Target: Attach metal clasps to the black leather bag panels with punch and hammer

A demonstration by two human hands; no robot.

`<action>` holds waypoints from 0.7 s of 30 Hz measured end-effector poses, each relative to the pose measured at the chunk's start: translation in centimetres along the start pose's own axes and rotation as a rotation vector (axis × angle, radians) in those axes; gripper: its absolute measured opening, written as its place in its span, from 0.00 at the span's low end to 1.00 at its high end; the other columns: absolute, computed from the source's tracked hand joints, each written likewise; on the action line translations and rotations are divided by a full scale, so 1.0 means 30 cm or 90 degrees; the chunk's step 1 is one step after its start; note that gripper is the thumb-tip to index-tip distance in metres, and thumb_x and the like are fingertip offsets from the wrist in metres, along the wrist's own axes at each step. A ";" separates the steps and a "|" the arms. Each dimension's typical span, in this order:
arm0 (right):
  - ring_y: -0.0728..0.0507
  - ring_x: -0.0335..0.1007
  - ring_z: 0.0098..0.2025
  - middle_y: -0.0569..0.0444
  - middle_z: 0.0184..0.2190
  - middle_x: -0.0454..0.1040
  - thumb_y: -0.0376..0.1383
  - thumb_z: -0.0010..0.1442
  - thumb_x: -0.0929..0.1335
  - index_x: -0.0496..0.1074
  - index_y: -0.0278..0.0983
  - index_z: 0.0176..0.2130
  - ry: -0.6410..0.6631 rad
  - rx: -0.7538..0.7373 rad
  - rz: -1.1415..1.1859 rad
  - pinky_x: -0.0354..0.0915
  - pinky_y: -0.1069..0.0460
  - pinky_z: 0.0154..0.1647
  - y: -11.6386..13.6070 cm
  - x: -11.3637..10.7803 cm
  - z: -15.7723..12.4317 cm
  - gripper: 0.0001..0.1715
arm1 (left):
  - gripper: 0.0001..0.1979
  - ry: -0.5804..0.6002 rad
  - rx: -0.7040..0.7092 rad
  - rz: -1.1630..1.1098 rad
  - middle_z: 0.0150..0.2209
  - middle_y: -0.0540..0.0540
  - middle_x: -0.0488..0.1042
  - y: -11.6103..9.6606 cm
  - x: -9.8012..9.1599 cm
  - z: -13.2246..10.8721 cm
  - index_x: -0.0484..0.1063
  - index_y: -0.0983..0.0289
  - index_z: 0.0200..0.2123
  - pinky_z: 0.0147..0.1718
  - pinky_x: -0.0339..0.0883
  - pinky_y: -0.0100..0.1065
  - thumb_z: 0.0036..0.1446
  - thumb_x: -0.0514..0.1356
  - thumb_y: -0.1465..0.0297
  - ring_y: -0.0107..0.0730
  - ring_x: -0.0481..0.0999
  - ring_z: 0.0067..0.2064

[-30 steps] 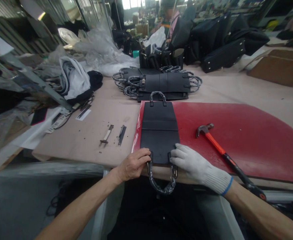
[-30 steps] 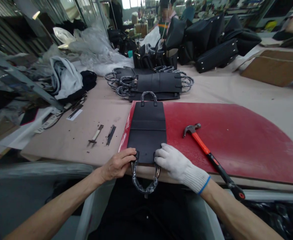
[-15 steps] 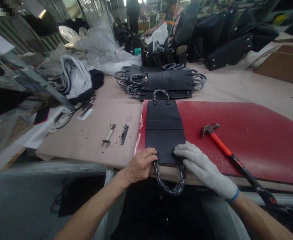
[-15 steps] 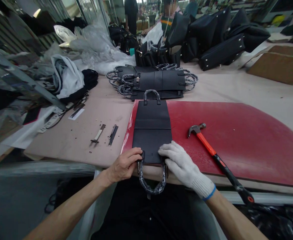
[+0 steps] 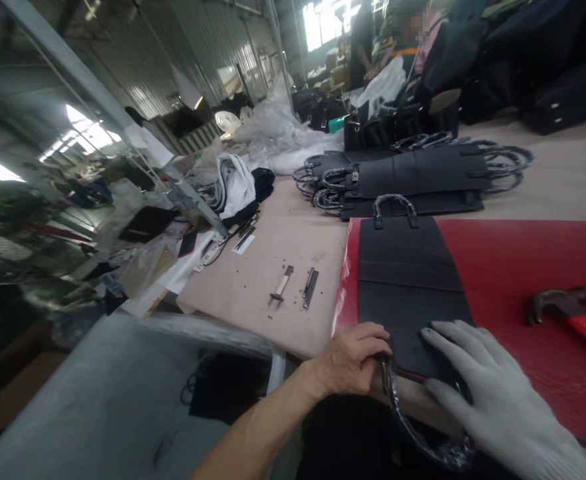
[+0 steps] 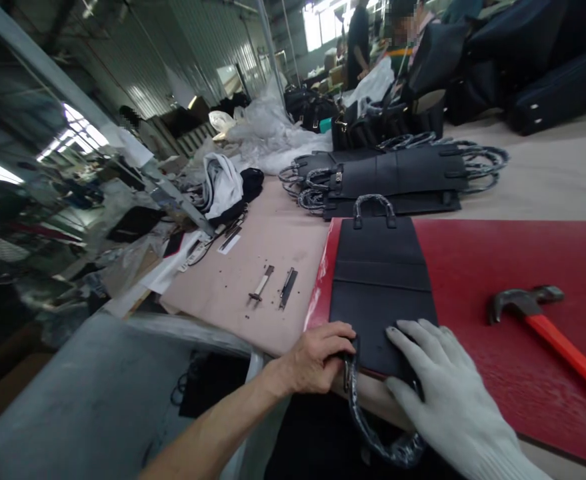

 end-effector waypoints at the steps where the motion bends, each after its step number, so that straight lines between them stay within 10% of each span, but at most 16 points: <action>1: 0.24 0.66 0.60 0.37 0.59 0.71 0.42 0.60 0.66 0.68 0.35 0.61 -0.003 -0.006 -0.008 0.64 0.27 0.59 0.001 0.000 0.002 0.32 | 0.15 -0.007 0.003 -0.009 0.52 0.65 0.77 -0.004 0.000 -0.001 0.76 0.67 0.44 0.62 0.72 0.43 0.53 0.57 0.82 0.43 0.75 0.60; 7: 0.25 0.68 0.59 0.39 0.58 0.71 0.44 0.60 0.66 0.67 0.38 0.62 -0.012 -0.010 -0.007 0.65 0.28 0.58 -0.002 0.001 0.007 0.33 | 0.15 -0.025 -0.053 -0.030 0.56 0.65 0.75 -0.013 -0.073 -0.010 0.74 0.65 0.48 0.59 0.74 0.45 0.56 0.61 0.77 0.43 0.76 0.59; 12: 0.25 0.65 0.62 0.41 0.60 0.71 0.42 0.59 0.67 0.69 0.39 0.61 0.004 0.027 0.011 0.62 0.27 0.62 0.002 -0.007 0.006 0.32 | 0.08 -0.188 -0.384 0.229 0.39 0.58 0.81 0.136 -0.343 -0.035 0.77 0.63 0.38 0.46 0.75 0.39 0.65 0.57 0.72 0.38 0.80 0.43; 16: 0.26 0.63 0.64 0.43 0.61 0.71 0.41 0.57 0.68 0.70 0.40 0.61 0.017 0.050 0.027 0.61 0.27 0.65 0.005 -0.009 0.005 0.33 | 0.11 -0.078 -0.598 0.372 0.38 0.59 0.83 0.271 -0.467 -0.037 0.80 0.63 0.38 0.43 0.72 0.38 0.64 0.58 0.67 0.42 0.81 0.42; 21: 0.27 0.64 0.64 0.44 0.61 0.71 0.40 0.57 0.68 0.71 0.39 0.60 0.022 0.059 0.027 0.61 0.28 0.65 0.009 -0.014 0.004 0.32 | 0.11 0.025 -0.601 0.360 0.37 0.56 0.84 0.341 -0.422 0.003 0.83 0.61 0.37 0.40 0.69 0.32 0.64 0.59 0.67 0.37 0.82 0.41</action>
Point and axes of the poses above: each hand's wrist, its own z-axis towards the middle knuckle, its own x-axis out of the palm, y = z × x, the point moved 5 cm from there along z, towards the middle knuckle
